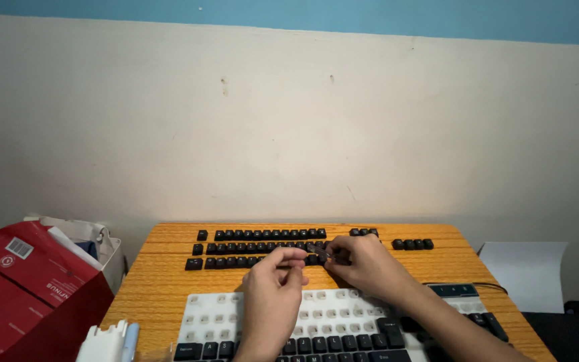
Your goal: The person uses a metal keycap puller to remove black keycaps from a white keyboard base and places them in rows on the wooden table. The person continues removing keycaps one by one and arranging them in neat lines across the table surface.
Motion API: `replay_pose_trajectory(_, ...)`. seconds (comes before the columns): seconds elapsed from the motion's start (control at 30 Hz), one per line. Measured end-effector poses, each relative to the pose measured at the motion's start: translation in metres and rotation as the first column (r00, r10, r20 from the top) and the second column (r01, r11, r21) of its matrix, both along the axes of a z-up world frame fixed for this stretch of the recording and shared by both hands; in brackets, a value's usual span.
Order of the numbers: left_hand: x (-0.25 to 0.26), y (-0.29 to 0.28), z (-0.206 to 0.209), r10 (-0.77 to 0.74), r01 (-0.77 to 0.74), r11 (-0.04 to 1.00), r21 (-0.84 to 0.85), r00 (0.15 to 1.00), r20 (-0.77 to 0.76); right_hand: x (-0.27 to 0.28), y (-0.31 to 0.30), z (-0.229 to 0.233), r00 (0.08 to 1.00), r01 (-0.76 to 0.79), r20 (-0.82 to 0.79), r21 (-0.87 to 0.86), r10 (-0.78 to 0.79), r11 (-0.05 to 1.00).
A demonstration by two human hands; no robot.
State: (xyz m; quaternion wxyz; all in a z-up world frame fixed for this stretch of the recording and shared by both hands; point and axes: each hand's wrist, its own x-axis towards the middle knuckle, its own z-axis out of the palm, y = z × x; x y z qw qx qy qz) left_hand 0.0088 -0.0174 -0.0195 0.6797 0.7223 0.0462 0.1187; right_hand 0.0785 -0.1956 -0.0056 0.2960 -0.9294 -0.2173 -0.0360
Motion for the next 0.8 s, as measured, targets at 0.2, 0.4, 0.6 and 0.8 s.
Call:
replay_pose_trajectory(0.2, -0.014, -0.003, 0.015, 0.022, 0.010, 0.966, 0.259, 0.992, -0.121, 0.003, -0.021, -0.009, 0.984, -0.085, 0.173, 0.277, 0.037, 0.957)
replay_pose_trajectory(0.4, -0.020, -0.017, -0.001, -0.307, 0.157, 0.810, 0.565, 0.934, 0.181, -0.020, -0.075, 0.000, 0.994, -0.006, -0.077, 0.663, 0.077, 0.748)
replay_pose_trajectory(0.6, -0.031, -0.048, -0.003, -0.620, 0.363, 0.452, 0.815, 0.785, -0.006, -0.078, -0.081, 0.047, 0.948, 0.024, -0.316, -0.064, -0.043, 0.998)
replay_pose_trajectory(0.8, -0.032, -0.064, 0.006, -0.575, 0.410, 0.394, 0.823, 0.808, -0.127, -0.091, -0.073, 0.067, 0.948, -0.076, -0.319, -0.215, 0.004, 0.974)
